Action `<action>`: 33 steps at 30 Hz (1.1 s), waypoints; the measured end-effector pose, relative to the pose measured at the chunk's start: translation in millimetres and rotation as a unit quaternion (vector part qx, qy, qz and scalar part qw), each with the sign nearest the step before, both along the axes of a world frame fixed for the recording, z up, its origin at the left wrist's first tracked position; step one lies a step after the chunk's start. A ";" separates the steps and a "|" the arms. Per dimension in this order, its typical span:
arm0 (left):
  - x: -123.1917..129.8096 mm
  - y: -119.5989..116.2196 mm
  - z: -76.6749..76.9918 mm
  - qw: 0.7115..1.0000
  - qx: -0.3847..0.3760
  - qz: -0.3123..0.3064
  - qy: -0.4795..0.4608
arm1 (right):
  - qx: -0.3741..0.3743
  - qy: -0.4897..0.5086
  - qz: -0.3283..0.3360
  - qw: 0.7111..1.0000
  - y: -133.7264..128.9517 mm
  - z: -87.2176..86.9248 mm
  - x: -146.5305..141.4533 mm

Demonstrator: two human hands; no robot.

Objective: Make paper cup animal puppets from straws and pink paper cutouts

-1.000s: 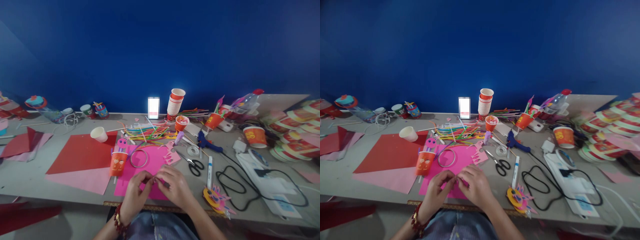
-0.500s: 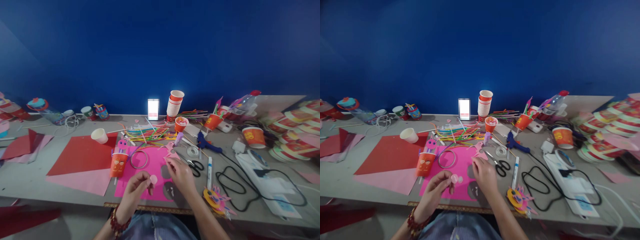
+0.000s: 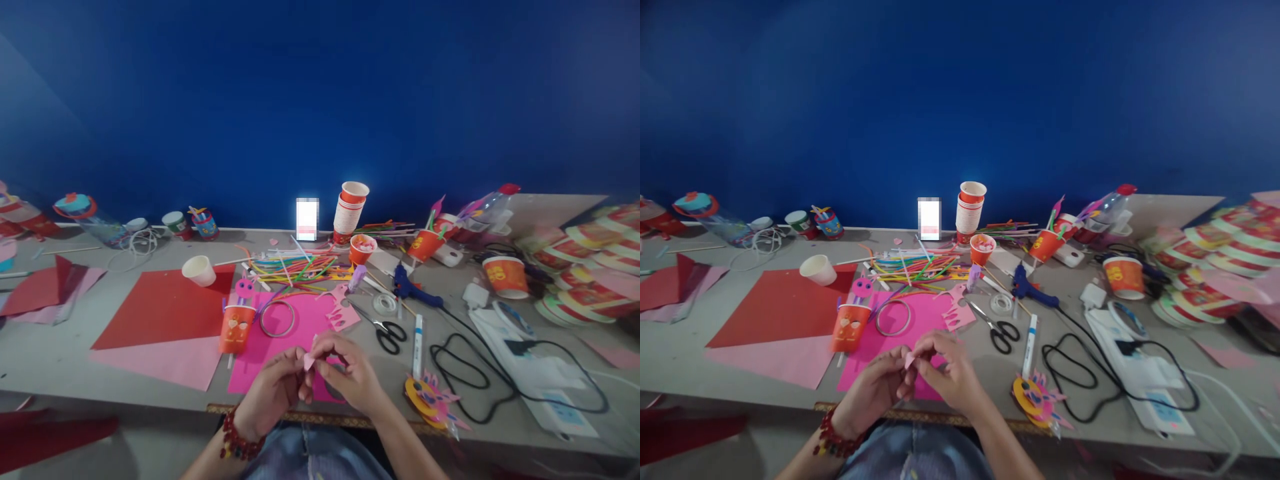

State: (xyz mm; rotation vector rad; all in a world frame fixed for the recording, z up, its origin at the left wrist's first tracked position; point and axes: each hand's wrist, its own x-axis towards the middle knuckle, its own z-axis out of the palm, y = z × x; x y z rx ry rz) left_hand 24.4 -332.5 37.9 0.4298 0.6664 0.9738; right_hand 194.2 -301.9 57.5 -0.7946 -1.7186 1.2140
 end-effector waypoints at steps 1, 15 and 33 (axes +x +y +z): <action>-0.3 -0.9 -0.7 1.000 0.006 -0.003 0.014 | -0.005 -0.001 -0.004 1.000 0.7 -1.7 0.0; -2.9 2.6 6.0 0.936 0.186 0.098 0.283 | -0.258 0.072 0.004 0.963 4.4 -19.3 -7.5; 7.6 3.7 -4.6 0.981 0.028 0.157 0.110 | -0.123 0.025 -0.104 0.987 -4.2 -20.1 -12.0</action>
